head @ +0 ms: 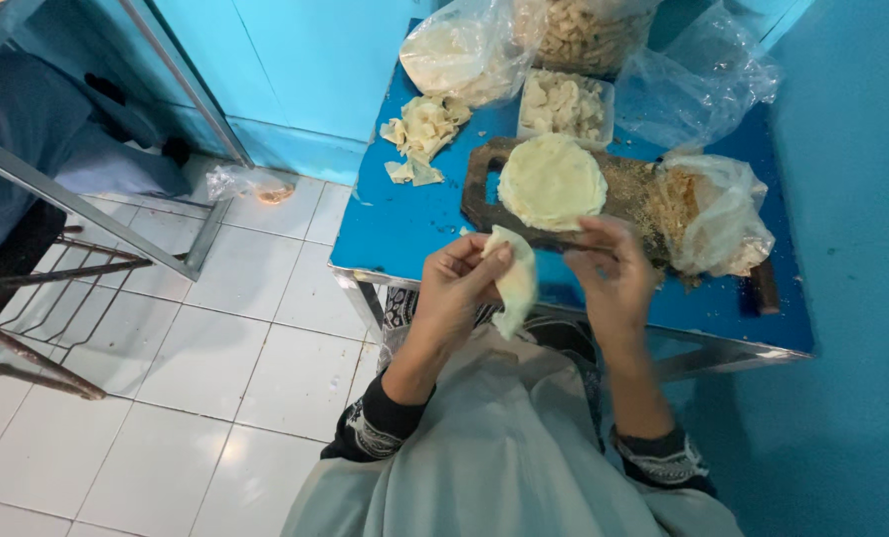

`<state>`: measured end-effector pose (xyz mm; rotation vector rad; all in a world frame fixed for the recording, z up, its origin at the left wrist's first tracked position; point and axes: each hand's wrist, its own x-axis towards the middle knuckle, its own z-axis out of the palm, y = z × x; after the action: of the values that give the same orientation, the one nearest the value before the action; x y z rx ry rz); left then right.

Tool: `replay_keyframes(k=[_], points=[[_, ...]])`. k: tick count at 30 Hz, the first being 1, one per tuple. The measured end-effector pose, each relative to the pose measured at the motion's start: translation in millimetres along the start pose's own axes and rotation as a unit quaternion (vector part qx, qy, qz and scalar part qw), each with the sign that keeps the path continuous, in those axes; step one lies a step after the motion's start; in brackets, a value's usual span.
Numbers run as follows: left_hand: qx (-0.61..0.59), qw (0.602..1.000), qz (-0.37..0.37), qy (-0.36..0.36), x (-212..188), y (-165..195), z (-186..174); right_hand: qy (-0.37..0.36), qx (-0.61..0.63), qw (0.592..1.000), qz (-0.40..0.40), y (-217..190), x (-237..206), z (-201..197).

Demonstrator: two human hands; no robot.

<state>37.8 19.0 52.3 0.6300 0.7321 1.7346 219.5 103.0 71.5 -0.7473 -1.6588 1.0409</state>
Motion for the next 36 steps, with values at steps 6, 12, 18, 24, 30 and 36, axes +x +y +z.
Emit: replay_keyframes(k=[6, 12, 18, 24, 30, 36], points=[[0.011, 0.998, 0.061, 0.017, 5, -8, 4, -0.032, -0.201, 0.924, -0.323, -15, -41, 14], [0.019, 0.999, 0.024, 0.012, 8, -8, -7, 0.012, 0.019, 0.999, -0.048, 12, -24, -5], [0.242, 0.95, 0.186, -0.066, 0, 8, -10, -0.028, 0.214, 0.955, 0.204, 21, -2, -33], [0.237, 0.948, 0.125, -0.171, -5, -5, 3, -0.076, 0.143, 0.972, 0.171, 15, -5, -30], [0.132, 0.986, 0.043, -0.097, 6, -27, -17, -0.083, 0.098, 0.975, 0.18, 17, -5, -43], [-0.047, 0.987, -0.081, -0.13, -3, -17, -8, -0.083, 0.146, 0.96, 0.222, 28, -6, -54]])
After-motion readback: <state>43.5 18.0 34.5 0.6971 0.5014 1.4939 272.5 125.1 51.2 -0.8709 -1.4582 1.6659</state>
